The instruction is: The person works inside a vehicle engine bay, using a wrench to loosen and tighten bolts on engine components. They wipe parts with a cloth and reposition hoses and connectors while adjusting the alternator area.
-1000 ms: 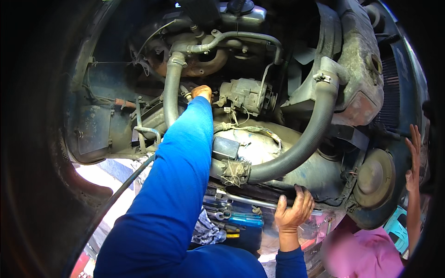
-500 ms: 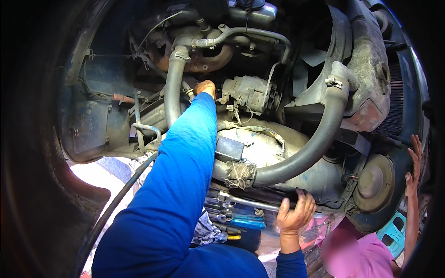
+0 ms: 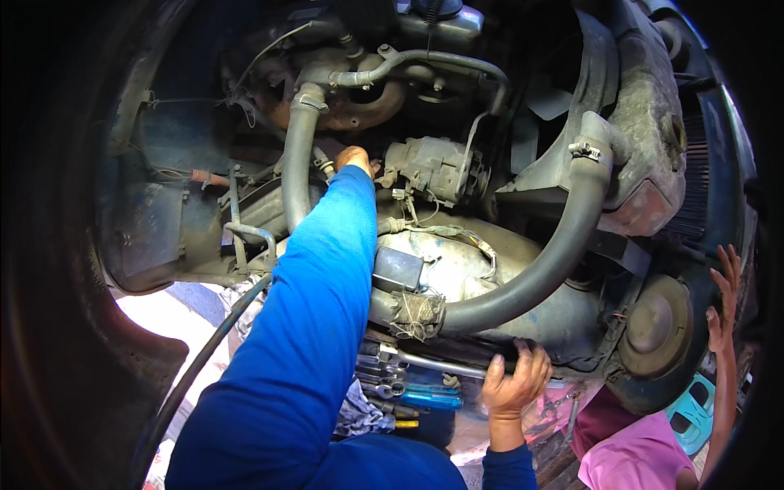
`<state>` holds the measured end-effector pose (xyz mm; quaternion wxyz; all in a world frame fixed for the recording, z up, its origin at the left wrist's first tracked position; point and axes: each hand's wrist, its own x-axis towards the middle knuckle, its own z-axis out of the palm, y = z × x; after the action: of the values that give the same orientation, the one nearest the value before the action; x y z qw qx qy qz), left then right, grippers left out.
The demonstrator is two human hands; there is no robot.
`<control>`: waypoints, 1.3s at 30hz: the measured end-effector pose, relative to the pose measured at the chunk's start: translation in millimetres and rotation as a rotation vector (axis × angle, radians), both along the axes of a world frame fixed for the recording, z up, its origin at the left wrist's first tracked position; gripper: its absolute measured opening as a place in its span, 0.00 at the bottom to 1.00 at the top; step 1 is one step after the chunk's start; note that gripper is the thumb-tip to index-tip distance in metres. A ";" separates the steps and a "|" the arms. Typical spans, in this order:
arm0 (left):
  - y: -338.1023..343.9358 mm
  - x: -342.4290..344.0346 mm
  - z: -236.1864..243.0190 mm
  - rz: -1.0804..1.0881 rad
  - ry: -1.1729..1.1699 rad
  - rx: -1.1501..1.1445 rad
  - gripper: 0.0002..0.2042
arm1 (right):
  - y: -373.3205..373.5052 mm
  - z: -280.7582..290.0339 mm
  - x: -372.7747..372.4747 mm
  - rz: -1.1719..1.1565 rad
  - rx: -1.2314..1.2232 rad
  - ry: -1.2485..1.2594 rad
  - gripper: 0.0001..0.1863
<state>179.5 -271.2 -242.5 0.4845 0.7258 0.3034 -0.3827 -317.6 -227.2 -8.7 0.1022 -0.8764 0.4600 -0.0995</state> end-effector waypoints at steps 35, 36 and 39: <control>4.4 46.8 -93.9 -1.458 -0.266 0.610 0.11 | -3.9 6.4 3.5 0.042 0.064 0.030 0.27; 3.3 45.7 -92.8 -1.455 -0.265 0.604 0.11 | -4.1 6.7 3.6 0.041 0.066 0.030 0.27; 1.9 45.0 -86.6 -1.456 -0.261 0.598 0.12 | -3.6 7.4 3.9 0.036 0.062 0.024 0.27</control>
<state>224.5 -269.3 -329.2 -0.0706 0.8798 -0.2163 -0.4174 -313.8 -230.9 -1.3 0.1258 -0.8821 0.4481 -0.0728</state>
